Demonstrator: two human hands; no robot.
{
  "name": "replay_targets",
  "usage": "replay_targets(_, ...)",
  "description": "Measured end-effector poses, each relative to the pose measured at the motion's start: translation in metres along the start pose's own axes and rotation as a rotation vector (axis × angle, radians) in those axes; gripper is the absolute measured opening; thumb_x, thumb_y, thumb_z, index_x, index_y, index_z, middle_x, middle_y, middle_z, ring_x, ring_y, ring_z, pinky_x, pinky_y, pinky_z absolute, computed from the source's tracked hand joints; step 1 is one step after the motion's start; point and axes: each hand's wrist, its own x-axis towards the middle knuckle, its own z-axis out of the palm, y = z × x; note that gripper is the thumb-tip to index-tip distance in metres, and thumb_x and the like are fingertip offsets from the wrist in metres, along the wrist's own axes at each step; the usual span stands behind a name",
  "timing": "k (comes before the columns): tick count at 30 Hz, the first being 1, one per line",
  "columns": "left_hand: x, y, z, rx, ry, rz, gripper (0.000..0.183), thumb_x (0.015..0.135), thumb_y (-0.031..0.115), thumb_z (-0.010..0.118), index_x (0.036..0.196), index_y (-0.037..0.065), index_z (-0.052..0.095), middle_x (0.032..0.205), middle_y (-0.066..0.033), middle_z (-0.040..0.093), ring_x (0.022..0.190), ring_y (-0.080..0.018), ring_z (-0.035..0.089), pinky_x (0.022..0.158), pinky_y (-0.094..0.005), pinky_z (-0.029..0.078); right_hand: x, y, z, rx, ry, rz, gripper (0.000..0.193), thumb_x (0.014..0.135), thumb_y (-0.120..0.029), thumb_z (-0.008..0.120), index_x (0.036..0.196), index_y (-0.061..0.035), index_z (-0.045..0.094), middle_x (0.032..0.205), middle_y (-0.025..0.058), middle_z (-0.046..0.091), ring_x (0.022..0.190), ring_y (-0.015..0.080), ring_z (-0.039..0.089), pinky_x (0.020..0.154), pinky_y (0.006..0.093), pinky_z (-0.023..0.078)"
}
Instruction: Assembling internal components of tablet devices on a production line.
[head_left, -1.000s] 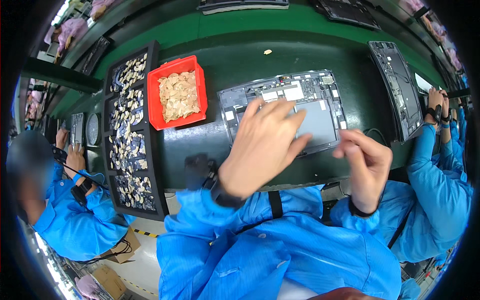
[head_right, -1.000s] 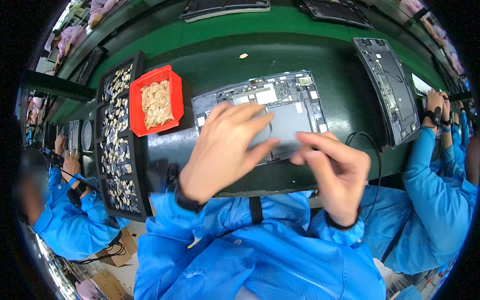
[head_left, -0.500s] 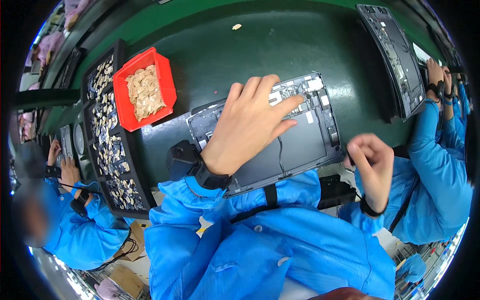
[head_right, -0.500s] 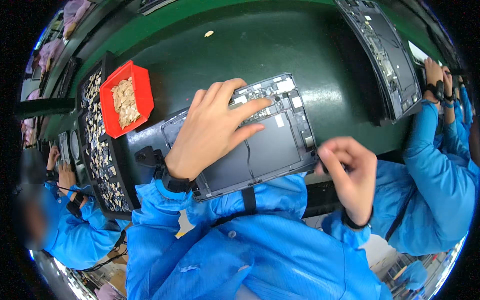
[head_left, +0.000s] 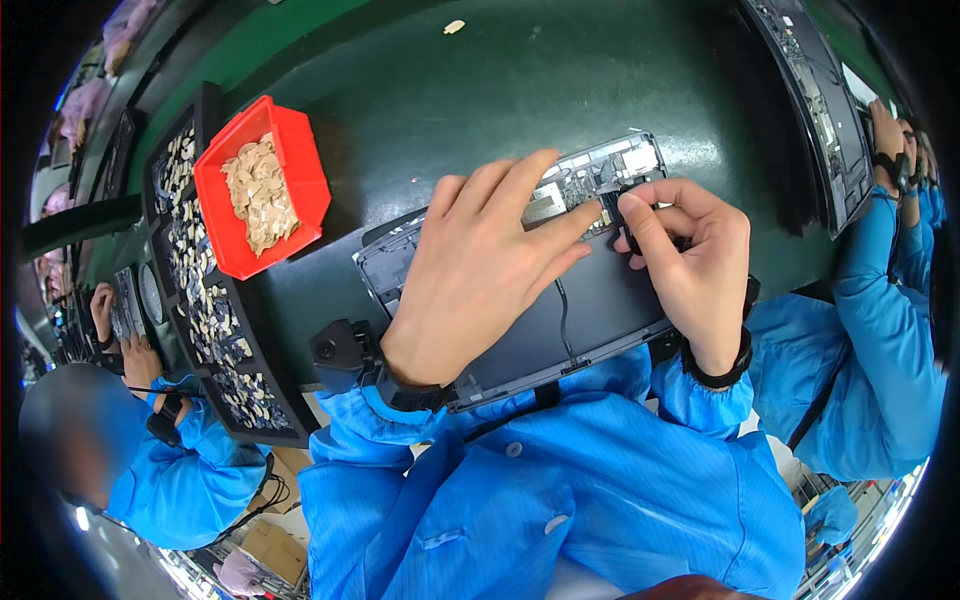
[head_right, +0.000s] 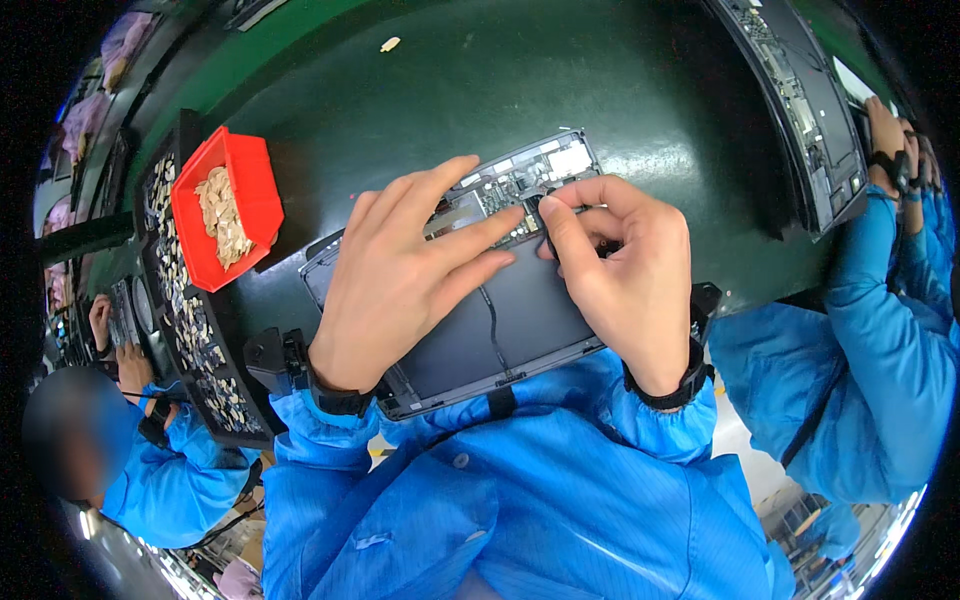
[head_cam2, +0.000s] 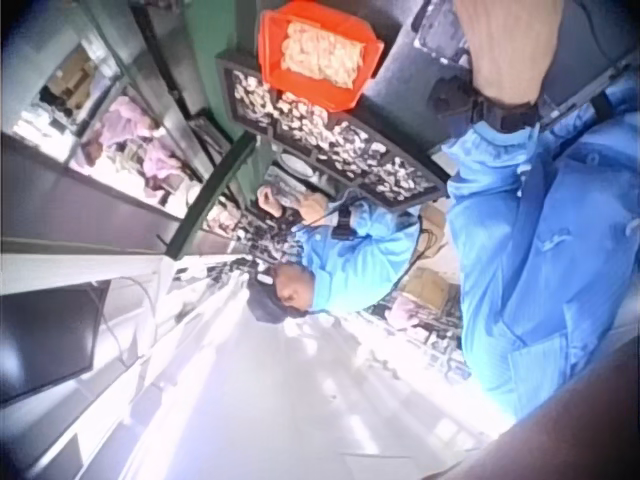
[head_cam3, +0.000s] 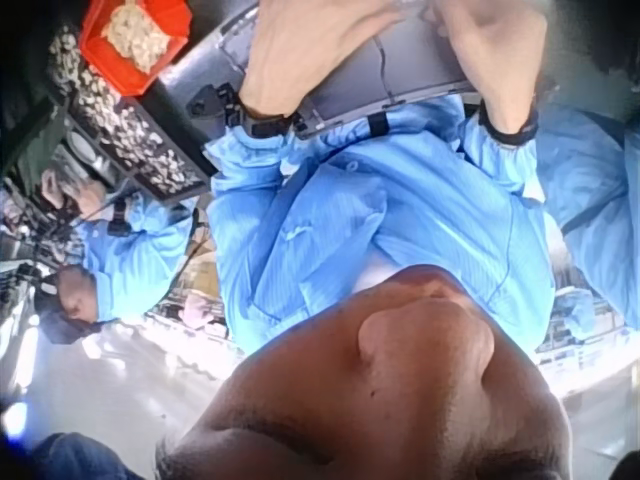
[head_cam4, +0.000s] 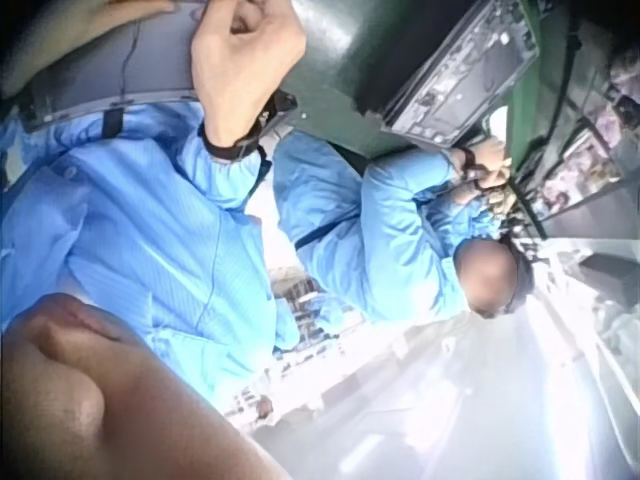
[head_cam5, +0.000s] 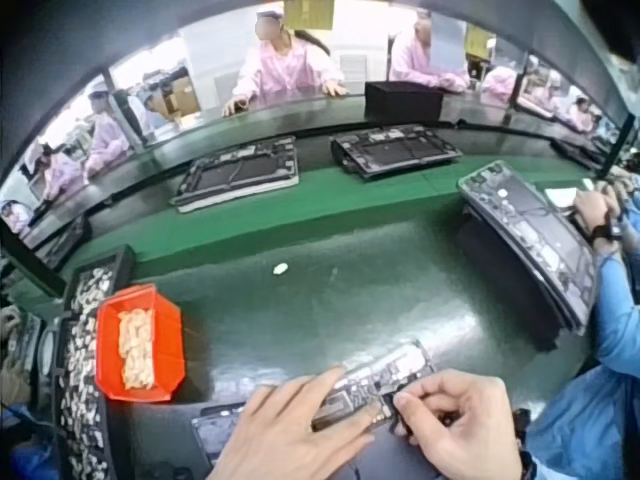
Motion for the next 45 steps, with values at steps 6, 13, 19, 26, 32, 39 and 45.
replay_targets(6, 0.0031, 0.0013, -0.0001, -0.036, -0.002, -0.032, 0.036, 0.086, 0.030, 0.082, 0.122, 0.023, 0.082, 0.140, -0.0128, 0.065, 0.120, -0.0303, 0.064, 0.097, -0.0423, 0.048, 0.0013, -0.0016, 0.0018, -0.069, 0.006, 0.010, 0.014, 0.096, -0.009, 0.072, 0.097, 0.0054, 0.074, 0.069, 0.0127, 0.076, 0.061, 0.0102, 0.070, 0.060, 0.0266, 0.053)
replay_targets(13, 0.0023, 0.0014, 0.0007, -0.046, -0.001, -0.048, 0.036, 0.085, 0.030, 0.082, 0.120, 0.022, 0.083, 0.140, -0.0134, 0.065, 0.120, -0.0310, 0.064, 0.098, -0.0436, 0.048, 0.0016, -0.0034, 0.0018, -0.110, 0.002, 0.020, 0.015, 0.096, -0.009, 0.072, 0.096, 0.0053, 0.074, 0.069, 0.0124, 0.076, 0.061, 0.0104, 0.069, 0.060, 0.0280, 0.053)
replay_targets(19, 0.0017, 0.0012, 0.0014, -0.067, 0.002, -0.051, 0.036, 0.085, 0.030, 0.082, 0.120, 0.022, 0.083, 0.140, -0.0137, 0.065, 0.120, -0.0310, 0.064, 0.098, -0.0437, 0.048, 0.0007, -0.0051, 0.0012, -0.075, -0.011, 0.053, 0.015, 0.096, -0.010, 0.071, 0.096, 0.0054, 0.074, 0.069, 0.0122, 0.077, 0.061, 0.0102, 0.069, 0.060, 0.0283, 0.053)
replay_targets(26, 0.0023, 0.0015, 0.0007, -0.073, -0.003, -0.059, 0.036, 0.085, 0.029, 0.082, 0.120, 0.021, 0.083, 0.140, -0.0130, 0.065, 0.120, -0.0311, 0.064, 0.099, -0.0450, 0.048, 0.0014, -0.0042, 0.0022, -0.112, 0.003, 0.038, 0.015, 0.095, -0.010, 0.071, 0.095, 0.0052, 0.074, 0.069, 0.0119, 0.076, 0.060, 0.0105, 0.069, 0.061, 0.0285, 0.053)
replay_targets(32, 0.0016, 0.0023, 0.0022, -0.079, 0.009, -0.073, 0.037, 0.085, 0.030, 0.083, 0.120, 0.021, 0.083, 0.140, -0.0129, 0.065, 0.121, -0.0317, 0.063, 0.102, -0.0513, 0.048, 0.0026, -0.0084, 0.0003, -0.171, -0.048, 0.085, 0.014, 0.099, -0.008, 0.071, 0.102, 0.0055, 0.073, 0.074, 0.0073, 0.076, 0.070, 0.0093, 0.071, 0.061, 0.0239, 0.054)
replay_targets(39, 0.0008, 0.0021, 0.0032, -0.077, 0.018, -0.065, 0.037, 0.084, 0.031, 0.083, 0.120, 0.023, 0.083, 0.142, -0.0136, 0.064, 0.121, -0.0325, 0.064, 0.103, -0.0555, 0.049, 0.0029, -0.0040, 0.0020, -0.129, -0.012, 0.029, 0.015, 0.095, -0.009, 0.070, 0.094, 0.0053, 0.074, 0.068, 0.0118, 0.076, 0.059, 0.0111, 0.069, 0.059, 0.0289, 0.053)
replay_targets(45, 0.0008, 0.0014, 0.0034, -0.085, 0.016, -0.066, 0.037, 0.084, 0.031, 0.083, 0.120, 0.025, 0.083, 0.143, -0.0147, 0.064, 0.123, -0.0333, 0.063, 0.104, -0.0576, 0.049, 0.0016, -0.0073, 0.0033, -0.096, -0.001, 0.062, 0.014, 0.095, -0.008, 0.070, 0.094, 0.0053, 0.074, 0.068, 0.0116, 0.076, 0.060, 0.0104, 0.069, 0.059, 0.0281, 0.053)
